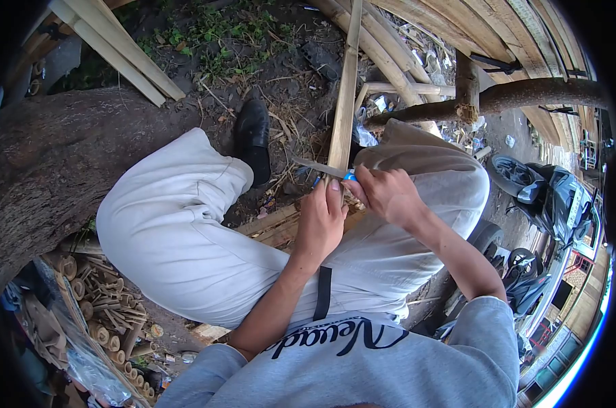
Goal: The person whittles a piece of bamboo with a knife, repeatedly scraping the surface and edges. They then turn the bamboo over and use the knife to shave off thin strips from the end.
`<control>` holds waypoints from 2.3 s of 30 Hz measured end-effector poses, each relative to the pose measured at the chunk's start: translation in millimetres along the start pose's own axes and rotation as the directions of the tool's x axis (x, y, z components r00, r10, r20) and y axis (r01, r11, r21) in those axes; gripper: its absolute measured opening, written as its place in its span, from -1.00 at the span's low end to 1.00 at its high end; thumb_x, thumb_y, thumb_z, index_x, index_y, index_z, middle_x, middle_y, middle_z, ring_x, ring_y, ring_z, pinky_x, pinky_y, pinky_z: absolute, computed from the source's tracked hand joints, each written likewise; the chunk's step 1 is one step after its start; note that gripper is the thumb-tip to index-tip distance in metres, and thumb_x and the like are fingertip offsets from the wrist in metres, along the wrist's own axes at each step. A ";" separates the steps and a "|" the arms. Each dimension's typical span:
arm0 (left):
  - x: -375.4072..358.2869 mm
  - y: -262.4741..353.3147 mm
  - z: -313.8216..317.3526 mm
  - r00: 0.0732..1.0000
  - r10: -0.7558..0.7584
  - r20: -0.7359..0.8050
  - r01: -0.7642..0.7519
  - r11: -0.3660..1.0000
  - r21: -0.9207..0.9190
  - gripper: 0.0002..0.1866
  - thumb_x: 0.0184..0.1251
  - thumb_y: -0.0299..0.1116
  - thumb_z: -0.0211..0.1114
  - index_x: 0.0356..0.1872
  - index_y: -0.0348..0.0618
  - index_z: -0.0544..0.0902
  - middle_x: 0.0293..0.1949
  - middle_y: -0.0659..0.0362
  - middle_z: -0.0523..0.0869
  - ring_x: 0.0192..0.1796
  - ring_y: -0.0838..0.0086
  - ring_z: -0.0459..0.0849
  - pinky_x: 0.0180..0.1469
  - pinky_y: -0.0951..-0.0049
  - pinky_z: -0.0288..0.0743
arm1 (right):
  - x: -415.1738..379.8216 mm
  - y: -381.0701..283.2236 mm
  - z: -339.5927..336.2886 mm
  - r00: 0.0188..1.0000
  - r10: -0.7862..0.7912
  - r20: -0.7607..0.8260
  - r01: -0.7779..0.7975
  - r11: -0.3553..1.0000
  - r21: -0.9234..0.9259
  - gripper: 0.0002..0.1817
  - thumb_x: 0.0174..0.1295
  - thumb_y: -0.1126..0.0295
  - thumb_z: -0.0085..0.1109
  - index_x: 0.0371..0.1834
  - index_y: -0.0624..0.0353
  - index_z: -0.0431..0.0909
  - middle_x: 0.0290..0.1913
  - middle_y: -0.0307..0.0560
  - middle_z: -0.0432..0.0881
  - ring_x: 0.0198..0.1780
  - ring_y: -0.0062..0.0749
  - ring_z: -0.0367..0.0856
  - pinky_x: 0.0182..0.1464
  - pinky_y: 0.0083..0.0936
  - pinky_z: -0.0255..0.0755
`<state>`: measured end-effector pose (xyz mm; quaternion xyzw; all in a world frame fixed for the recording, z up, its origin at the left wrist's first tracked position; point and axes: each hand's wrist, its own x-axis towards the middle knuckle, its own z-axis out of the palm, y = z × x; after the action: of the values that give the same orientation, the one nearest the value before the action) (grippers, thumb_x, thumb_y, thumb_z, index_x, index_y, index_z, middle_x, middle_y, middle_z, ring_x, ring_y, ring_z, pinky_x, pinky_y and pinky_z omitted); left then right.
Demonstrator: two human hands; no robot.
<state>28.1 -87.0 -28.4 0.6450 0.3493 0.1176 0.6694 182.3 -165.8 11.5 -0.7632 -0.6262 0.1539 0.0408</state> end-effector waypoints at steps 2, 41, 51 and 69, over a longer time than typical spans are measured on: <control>-2.8 -16.4 6.9 1.000 -0.018 -0.001 0.018 0.998 0.063 -0.72 0.59 -0.29 0.05 -0.21 -0.36 0.47 -0.54 -0.21 0.61 -0.43 -0.15 0.64 -0.33 -0.04 0.46 | 4.8 5.6 1.6 0.999 0.030 0.045 -0.029 0.999 -0.026 -0.62 0.51 0.09 0.03 -0.35 0.16 0.46 -0.62 0.03 0.58 -0.58 0.06 0.58 -0.55 -0.16 0.42; -12.6 13.3 -12.8 0.959 -0.220 0.181 0.285 0.728 -0.624 -0.51 0.65 0.08 -0.06 -0.17 -0.21 0.53 -0.59 0.30 0.41 -0.64 0.74 0.22 -0.63 0.69 0.06 | -13.6 12.0 18.4 0.996 0.084 -0.004 -0.083 0.993 0.089 -0.69 0.50 0.22 0.04 -0.34 0.21 0.40 -0.62 0.17 0.51 -0.52 0.22 0.54 -0.46 -0.02 0.37; -6.3 17.8 -17.3 0.943 -0.257 0.213 0.319 0.505 -0.802 -0.60 0.67 -0.08 -0.02 -0.15 -0.27 0.51 -0.62 0.36 0.34 -0.68 0.75 0.19 -0.64 0.67 0.06 | 84.0 108.0 40.8 0.962 0.158 -0.222 -0.144 0.986 0.081 -0.59 0.56 0.08 -0.09 -0.28 0.23 0.47 -0.60 0.32 0.55 -0.46 0.35 0.58 -0.41 0.09 0.43; -16.9 26.6 -21.9 0.947 -0.210 0.242 0.316 0.479 -0.819 -0.57 0.68 -0.06 -0.06 -0.13 -0.28 0.54 -0.63 0.32 0.37 -0.70 0.71 0.18 -0.64 0.63 0.05 | 104.8 199.5 94.2 0.754 0.473 -0.455 -0.474 0.872 0.122 -0.50 0.62 0.16 -0.29 -0.21 0.38 0.54 -0.28 0.48 0.64 -0.16 0.52 0.58 -0.09 0.21 0.46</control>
<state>10.0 -76.4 3.7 0.1806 0.3051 0.1334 0.9255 361.1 -118.9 -148.1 -0.9106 -0.3835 -0.0314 0.1510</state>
